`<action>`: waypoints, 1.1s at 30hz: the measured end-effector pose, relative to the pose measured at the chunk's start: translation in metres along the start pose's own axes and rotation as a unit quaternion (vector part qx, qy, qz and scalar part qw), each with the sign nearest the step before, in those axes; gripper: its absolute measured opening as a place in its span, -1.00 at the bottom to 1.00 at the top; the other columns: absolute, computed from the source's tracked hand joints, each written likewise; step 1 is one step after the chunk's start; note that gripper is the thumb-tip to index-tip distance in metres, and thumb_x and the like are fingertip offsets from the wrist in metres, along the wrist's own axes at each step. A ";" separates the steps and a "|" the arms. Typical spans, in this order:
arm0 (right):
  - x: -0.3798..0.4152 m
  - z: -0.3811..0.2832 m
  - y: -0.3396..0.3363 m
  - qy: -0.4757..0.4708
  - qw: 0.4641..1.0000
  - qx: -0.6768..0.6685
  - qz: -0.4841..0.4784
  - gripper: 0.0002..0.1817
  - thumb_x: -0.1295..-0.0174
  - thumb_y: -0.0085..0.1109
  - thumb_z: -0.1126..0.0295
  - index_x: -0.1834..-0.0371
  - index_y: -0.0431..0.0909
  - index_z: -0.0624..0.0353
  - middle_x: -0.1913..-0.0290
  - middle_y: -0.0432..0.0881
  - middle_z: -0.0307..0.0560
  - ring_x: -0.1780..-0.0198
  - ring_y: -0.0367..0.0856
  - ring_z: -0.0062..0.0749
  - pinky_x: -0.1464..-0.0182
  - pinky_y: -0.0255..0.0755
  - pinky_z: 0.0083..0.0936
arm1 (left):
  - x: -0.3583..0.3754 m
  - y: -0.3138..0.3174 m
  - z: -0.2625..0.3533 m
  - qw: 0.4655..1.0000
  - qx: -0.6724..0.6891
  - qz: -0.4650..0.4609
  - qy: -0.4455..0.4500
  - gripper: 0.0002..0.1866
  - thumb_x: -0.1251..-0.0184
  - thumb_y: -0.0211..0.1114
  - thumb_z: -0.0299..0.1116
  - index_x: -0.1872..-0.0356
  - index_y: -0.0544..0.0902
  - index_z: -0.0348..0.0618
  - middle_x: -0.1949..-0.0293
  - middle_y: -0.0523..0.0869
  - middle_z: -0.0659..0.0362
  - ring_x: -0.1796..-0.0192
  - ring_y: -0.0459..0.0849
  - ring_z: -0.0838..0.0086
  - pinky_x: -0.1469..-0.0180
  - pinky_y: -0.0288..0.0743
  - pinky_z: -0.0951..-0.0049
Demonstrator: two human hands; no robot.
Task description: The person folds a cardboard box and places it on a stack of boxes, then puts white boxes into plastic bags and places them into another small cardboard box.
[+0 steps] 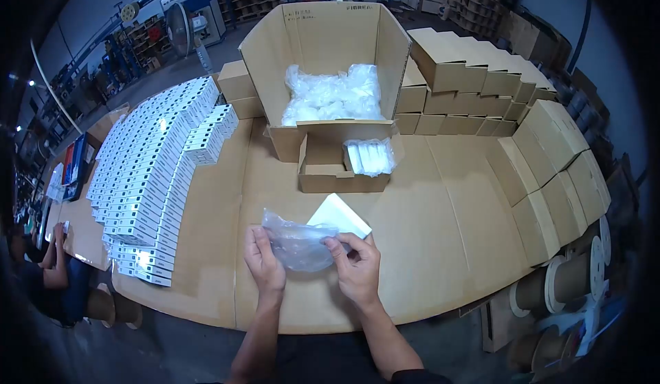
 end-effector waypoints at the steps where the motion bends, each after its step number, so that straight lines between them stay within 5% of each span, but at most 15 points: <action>1: 0.001 -0.003 -0.002 -0.010 1.000 0.019 0.016 -0.83 -0.38 0.45 0.41 0.19 0.78 0.33 -0.01 0.61 -0.06 0.11 0.55 -0.47 0.09 0.46 -0.55 | -0.002 -0.009 -0.005 0.995 -0.091 0.033 -0.011 -0.76 -0.73 0.05 -0.25 0.13 0.50 -0.22 0.25 0.51 0.26 0.22 0.41 0.57 0.12 0.33 0.53; 3: -0.001 -0.014 -0.005 -0.046 0.998 0.028 0.032 -0.87 -0.28 0.50 0.52 0.25 0.75 0.37 -0.28 0.56 0.16 -0.11 0.63 -0.25 -0.09 0.53 -0.43 | -0.003 -0.010 0.035 0.962 -0.186 0.075 0.184 -0.77 -0.67 0.15 -0.27 0.03 0.52 -0.27 0.16 0.58 0.16 0.15 0.49 0.44 0.09 0.38 0.46; 4: -0.001 -0.016 -0.005 -0.072 0.996 0.046 0.028 -0.88 -0.30 0.48 0.51 0.23 0.76 0.36 -0.31 0.53 0.14 -0.08 0.63 -0.31 -0.05 0.52 -0.46 | 0.003 -0.009 0.056 0.928 -0.231 0.094 0.277 -0.75 -0.63 0.20 -0.27 -0.02 0.53 -0.29 0.12 0.61 0.11 0.12 0.53 0.37 0.08 0.41 0.42; 5: -0.003 -0.017 -0.006 -0.098 0.993 0.062 0.023 -0.89 -0.32 0.46 0.50 0.21 0.77 0.35 -0.34 0.51 0.12 -0.06 0.62 -0.38 -0.02 0.52 -0.50 | 0.009 -0.006 0.067 0.918 -0.257 0.050 0.299 -0.65 -0.43 0.42 -0.33 -0.11 0.60 -0.28 0.00 0.65 0.01 -0.02 0.59 0.17 -0.03 0.49 0.25; 8: -0.004 -0.019 -0.003 -0.124 0.989 0.075 0.014 -0.91 -0.32 0.44 0.55 0.20 0.76 0.36 -0.40 0.46 0.14 -0.08 0.63 -0.41 -0.01 0.54 -0.52 | 0.014 0.025 0.090 0.879 -0.296 -0.074 0.367 -0.64 -0.27 0.53 -0.41 -0.06 0.67 -0.21 -0.02 0.66 0.04 -0.09 0.61 0.14 -0.13 0.51 0.16; 9: -0.004 -0.018 -0.002 -0.124 0.989 0.074 0.011 -0.92 -0.31 0.44 0.57 0.21 0.76 0.38 -0.41 0.46 0.16 -0.10 0.64 -0.39 -0.02 0.55 -0.51 | 0.010 0.034 0.091 0.878 -0.295 -0.110 0.361 -0.59 -0.13 0.61 -0.45 -0.03 0.74 -0.15 -0.02 0.68 0.08 -0.12 0.62 0.13 -0.19 0.51 0.12; 15: -0.006 -0.014 -0.002 -0.113 0.987 0.111 -0.002 -0.94 -0.31 0.41 0.62 0.20 0.74 0.39 -0.41 0.46 0.18 -0.08 0.66 -0.37 0.02 0.58 -0.51 | 0.003 0.056 0.072 0.854 -0.302 -0.203 0.371 -0.73 -0.18 0.56 -0.40 0.12 0.72 -0.12 0.08 0.71 0.14 -0.02 0.66 0.22 -0.06 0.53 0.21; 18: -0.009 -0.005 -0.007 -0.092 0.989 0.119 -0.008 -0.90 -0.27 0.46 0.57 0.21 0.75 0.37 -0.41 0.48 0.17 -0.08 0.66 -0.34 0.01 0.57 -0.49 | 0.005 0.064 0.063 0.850 -0.286 -0.270 0.350 -0.83 -0.22 0.50 -0.53 0.20 0.69 -0.19 0.27 0.72 0.09 0.18 0.72 0.22 0.06 0.56 0.22; 21: -0.011 -0.013 -0.007 -0.067 0.987 0.138 -0.055 -0.85 -0.21 0.54 0.49 0.25 0.76 0.34 -0.33 0.57 0.16 -0.10 0.68 -0.26 -0.02 0.56 -0.44 | 0.001 0.059 0.053 0.878 -0.275 -0.263 0.292 -0.89 -0.35 0.41 -0.47 0.20 0.64 -0.16 0.34 0.71 0.03 0.30 0.75 0.19 0.24 0.57 0.17; 25: -0.008 -0.007 -0.009 -0.033 0.979 0.154 -0.132 -0.83 -0.15 0.58 0.44 0.29 0.80 0.29 -0.21 0.67 0.13 -0.13 0.69 -0.15 -0.07 0.55 -0.38 | -0.022 0.045 0.027 0.940 -0.263 -0.210 0.062 -0.86 -0.63 0.20 -0.38 0.19 0.56 -0.20 0.45 0.66 -0.12 0.48 0.76 0.07 0.44 0.53 0.19; 28: -0.003 -0.004 -0.006 -0.024 0.968 0.185 -0.168 -0.84 -0.18 0.54 0.45 0.23 0.81 0.28 -0.24 0.65 0.21 -0.21 0.70 0.01 -0.20 0.58 -0.29 | -0.038 0.045 0.031 0.953 -0.208 -0.214 0.052 -0.83 -0.67 0.17 -0.32 0.16 0.54 -0.20 0.51 0.69 -0.01 0.57 0.72 0.25 0.44 0.54 0.31; 31: -0.001 0.004 -0.009 -0.006 0.980 0.165 -0.113 -0.85 -0.17 0.56 0.47 0.30 0.79 0.31 -0.22 0.66 0.09 0.08 0.69 -0.37 0.09 0.55 -0.51 | -0.043 0.020 -0.009 0.985 0.068 -0.148 -0.049 -0.71 -0.65 0.22 -0.18 -0.04 0.48 -0.21 0.21 0.78 0.04 0.34 0.74 0.41 0.21 0.63 0.38; 33: -0.003 0.002 -0.013 -0.021 0.984 0.161 -0.075 -0.86 -0.19 0.54 0.48 0.29 0.79 0.32 -0.22 0.65 0.08 0.14 0.65 -0.44 0.13 0.52 -0.55 | -0.049 0.010 -0.002 0.988 0.113 -0.064 0.086 -0.53 -0.60 0.29 -0.09 -0.20 0.36 -0.23 -0.07 0.68 0.02 0.13 0.68 0.43 -0.01 0.61 0.38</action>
Point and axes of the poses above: each hand's wrist, its own x-axis away from the middle knuckle, its own y-axis out of the palm, z = x × y, the point moved 9 cm from there along -x, towards the middle knuckle
